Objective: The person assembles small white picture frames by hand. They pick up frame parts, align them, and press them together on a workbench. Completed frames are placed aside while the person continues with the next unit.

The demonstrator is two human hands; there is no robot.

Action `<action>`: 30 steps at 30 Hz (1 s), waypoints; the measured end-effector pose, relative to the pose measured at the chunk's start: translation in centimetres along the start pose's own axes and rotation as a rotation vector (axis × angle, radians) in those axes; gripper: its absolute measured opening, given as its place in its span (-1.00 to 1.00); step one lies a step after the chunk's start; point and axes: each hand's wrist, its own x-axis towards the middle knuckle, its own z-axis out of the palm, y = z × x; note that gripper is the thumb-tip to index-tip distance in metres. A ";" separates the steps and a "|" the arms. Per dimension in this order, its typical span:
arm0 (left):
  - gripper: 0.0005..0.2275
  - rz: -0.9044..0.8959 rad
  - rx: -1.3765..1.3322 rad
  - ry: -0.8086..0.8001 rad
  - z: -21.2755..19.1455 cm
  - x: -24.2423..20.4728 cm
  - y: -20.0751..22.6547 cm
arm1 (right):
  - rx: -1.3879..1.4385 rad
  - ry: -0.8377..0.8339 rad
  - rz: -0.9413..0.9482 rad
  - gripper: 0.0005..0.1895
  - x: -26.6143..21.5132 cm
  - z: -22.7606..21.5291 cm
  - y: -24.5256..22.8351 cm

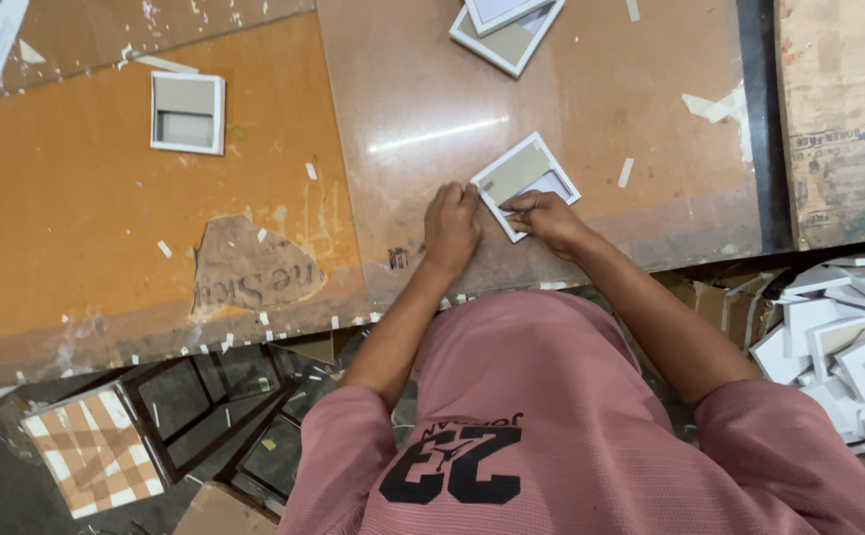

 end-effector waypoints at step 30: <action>-0.72 0.049 0.084 -0.044 0.0 0.5 -0.7 | -0.001 0.038 -0.086 -0.68 0.9 1.2 -0.8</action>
